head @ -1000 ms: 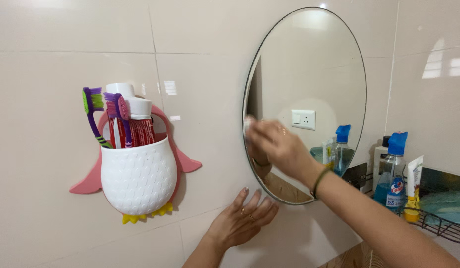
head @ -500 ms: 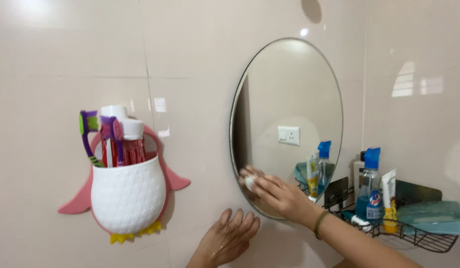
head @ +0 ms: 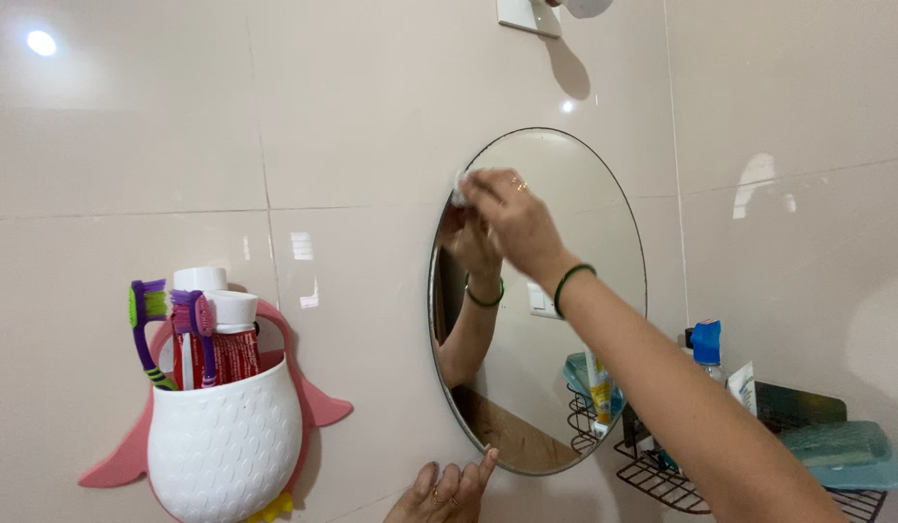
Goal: The person cleans a bathroom mirror using a cloth and then scrubs the sink and faucet with a brush.
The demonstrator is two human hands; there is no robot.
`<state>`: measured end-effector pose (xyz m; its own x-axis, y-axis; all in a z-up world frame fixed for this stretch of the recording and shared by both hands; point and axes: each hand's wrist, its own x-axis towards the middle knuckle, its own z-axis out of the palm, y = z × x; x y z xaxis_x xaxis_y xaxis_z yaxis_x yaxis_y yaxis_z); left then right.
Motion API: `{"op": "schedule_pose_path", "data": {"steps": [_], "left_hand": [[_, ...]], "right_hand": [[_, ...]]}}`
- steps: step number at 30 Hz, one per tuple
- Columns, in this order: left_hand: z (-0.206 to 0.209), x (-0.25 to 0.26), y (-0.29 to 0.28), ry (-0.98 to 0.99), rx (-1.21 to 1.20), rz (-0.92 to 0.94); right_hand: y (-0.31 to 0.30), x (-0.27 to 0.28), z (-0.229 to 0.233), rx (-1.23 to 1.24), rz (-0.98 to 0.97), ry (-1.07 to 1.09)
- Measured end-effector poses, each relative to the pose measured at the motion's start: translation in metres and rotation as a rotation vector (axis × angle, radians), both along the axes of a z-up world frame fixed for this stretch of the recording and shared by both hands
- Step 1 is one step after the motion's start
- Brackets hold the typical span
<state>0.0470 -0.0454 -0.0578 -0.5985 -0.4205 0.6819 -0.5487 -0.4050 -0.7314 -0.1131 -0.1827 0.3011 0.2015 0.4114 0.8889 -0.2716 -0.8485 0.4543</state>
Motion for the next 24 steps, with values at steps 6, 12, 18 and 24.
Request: {"op": "schedule_pose_path", "data": {"steps": [6,12,18,24], "left_hand": [[-0.001,0.000,-0.009,0.056,-0.032,-0.116],[0.004,0.001,-0.012,-0.047,-0.131,-0.084],[0.001,-0.001,-0.012,0.016,-0.100,-0.105],[-0.004,0.000,-0.022,-0.012,-0.146,-0.082]], "right_hand": [[-0.060,-0.006,0.039,0.123,-0.072,-0.162],[-0.112,-0.026,0.034,0.266,-0.102,-0.279],[-0.156,-0.057,0.003,0.417,-0.182,-0.349],[-0.144,-0.076,-0.028,0.996,-0.188,-0.384]]}}
